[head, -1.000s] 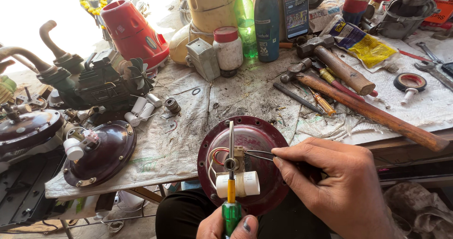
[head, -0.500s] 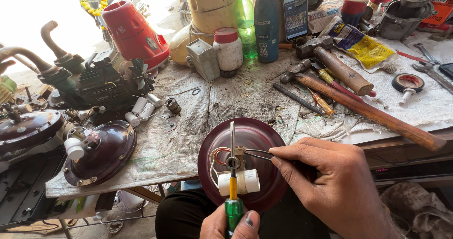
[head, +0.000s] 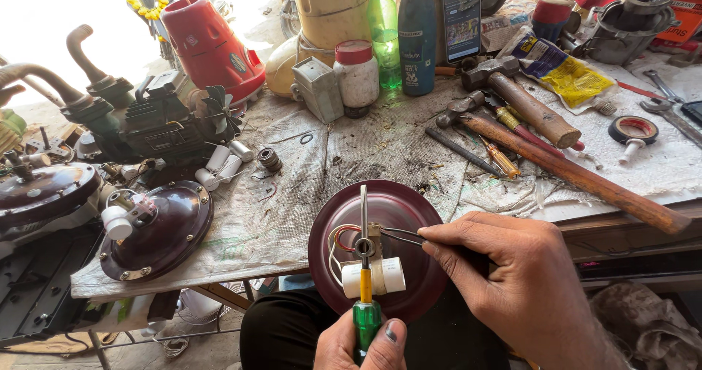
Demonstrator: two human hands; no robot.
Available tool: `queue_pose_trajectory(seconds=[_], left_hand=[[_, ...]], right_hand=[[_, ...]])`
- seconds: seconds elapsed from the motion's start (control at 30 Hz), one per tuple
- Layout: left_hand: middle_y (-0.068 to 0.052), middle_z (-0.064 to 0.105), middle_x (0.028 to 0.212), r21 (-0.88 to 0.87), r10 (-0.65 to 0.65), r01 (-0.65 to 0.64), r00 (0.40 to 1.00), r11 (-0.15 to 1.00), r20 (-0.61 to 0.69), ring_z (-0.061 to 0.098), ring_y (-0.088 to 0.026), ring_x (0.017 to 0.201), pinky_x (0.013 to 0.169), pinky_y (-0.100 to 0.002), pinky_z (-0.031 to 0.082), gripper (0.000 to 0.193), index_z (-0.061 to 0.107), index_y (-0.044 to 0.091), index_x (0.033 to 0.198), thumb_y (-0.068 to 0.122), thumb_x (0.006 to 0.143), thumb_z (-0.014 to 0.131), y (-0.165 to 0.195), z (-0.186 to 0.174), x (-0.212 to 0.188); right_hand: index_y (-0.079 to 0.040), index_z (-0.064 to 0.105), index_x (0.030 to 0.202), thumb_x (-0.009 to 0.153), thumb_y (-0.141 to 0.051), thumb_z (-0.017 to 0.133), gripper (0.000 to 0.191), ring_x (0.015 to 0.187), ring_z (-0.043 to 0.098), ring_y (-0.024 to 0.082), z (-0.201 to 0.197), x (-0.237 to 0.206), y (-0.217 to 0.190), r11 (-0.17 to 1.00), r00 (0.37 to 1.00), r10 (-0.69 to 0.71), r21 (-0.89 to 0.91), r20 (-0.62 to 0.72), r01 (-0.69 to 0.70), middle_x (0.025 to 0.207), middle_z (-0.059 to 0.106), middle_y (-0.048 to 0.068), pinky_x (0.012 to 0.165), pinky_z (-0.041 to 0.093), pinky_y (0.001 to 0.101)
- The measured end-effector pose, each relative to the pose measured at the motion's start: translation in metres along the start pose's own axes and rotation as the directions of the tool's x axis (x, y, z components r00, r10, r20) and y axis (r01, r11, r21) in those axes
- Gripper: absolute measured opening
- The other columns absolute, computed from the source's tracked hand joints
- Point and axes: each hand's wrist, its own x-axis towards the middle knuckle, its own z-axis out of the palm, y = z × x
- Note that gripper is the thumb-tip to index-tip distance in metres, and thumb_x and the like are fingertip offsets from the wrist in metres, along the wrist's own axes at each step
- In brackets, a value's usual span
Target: The person uses a screwdriver to adjust internal components of a small electrical device mounted on a red base. They then use tweezers to manipulate a wire or small part within the device.
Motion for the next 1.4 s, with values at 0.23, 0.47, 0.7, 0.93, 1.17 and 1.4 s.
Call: queue_pose_trajectory(seconds=[0.23,0.47,0.7,0.93,1.17,1.4], left_hand=[[-0.003,0.062,0.050,0.027,-0.019,0.020,1.000,0.999,-0.021,0.058,-0.008,0.043,0.045,-0.026,0.047,0.057,0.063,0.001,0.135,0.027,0.085,0.074,-0.001,0.000,-0.002],[-0.003,0.062,0.050,0.036,0.001,-0.001,1.000,0.999,-0.010,0.059,-0.009,0.044,0.045,-0.026,0.047,0.053,0.065,-0.003,0.131,0.027,0.088,0.074,-0.004,0.000,-0.001],[-0.003,0.062,0.049,0.020,0.003,-0.003,1.000,1.000,0.011,0.058,-0.008,0.043,0.044,-0.026,0.046,0.057,0.065,0.000,0.137,0.025,0.087,0.074,0.002,0.002,0.000],[-0.001,0.055,0.046,-0.041,-0.019,0.019,1.000,0.999,0.015,0.053,-0.008,0.039,0.040,-0.025,0.040,0.054,0.063,0.001,0.135,0.021,0.086,0.073,0.014,0.010,-0.005],[0.000,0.054,0.046,-0.037,0.004,-0.002,0.999,0.999,0.048,0.052,-0.007,0.038,0.040,-0.024,0.039,0.047,0.063,-0.001,0.131,0.019,0.090,0.071,0.023,0.012,-0.010],[0.001,0.054,0.047,-0.055,0.004,-0.002,0.999,0.998,0.048,0.051,-0.006,0.039,0.039,-0.024,0.038,0.046,0.065,-0.002,0.131,0.018,0.090,0.071,0.022,0.015,-0.015]], right_hand=[[-0.010,0.082,0.101,0.082,-0.010,0.080,0.019,0.073,0.073,0.013,0.000,-0.001,0.001,0.998,0.998,0.063,0.008,0.024,-0.064,0.083,0.081,0.002,0.060,0.058,0.0251],[-0.009,0.081,0.100,0.082,-0.010,0.079,0.018,0.076,0.075,0.013,0.000,0.001,0.000,0.998,0.998,0.058,0.035,0.027,-0.059,0.086,0.082,0.003,0.064,0.059,0.0244],[-0.009,0.081,0.100,0.082,-0.009,0.079,0.018,0.077,0.075,0.013,0.000,0.000,0.001,0.998,0.998,0.058,0.030,0.019,-0.058,0.086,0.081,0.003,0.064,0.059,0.0252],[-0.008,0.081,0.100,0.082,-0.009,0.079,0.018,0.075,0.074,0.014,-0.003,0.000,-0.001,0.998,0.998,0.063,0.007,0.018,-0.063,0.085,0.081,0.003,0.064,0.058,0.0257],[-0.008,0.081,0.100,0.082,-0.010,0.078,0.019,0.077,0.075,0.013,-0.005,-0.002,-0.003,0.997,0.997,0.077,0.013,0.030,-0.077,0.087,0.082,0.003,0.065,0.059,0.0249],[-0.008,0.081,0.101,0.082,-0.009,0.078,0.019,0.077,0.075,0.014,-0.006,-0.005,-0.004,0.998,0.997,0.067,0.009,0.024,-0.068,0.087,0.082,0.004,0.064,0.059,0.0252]])
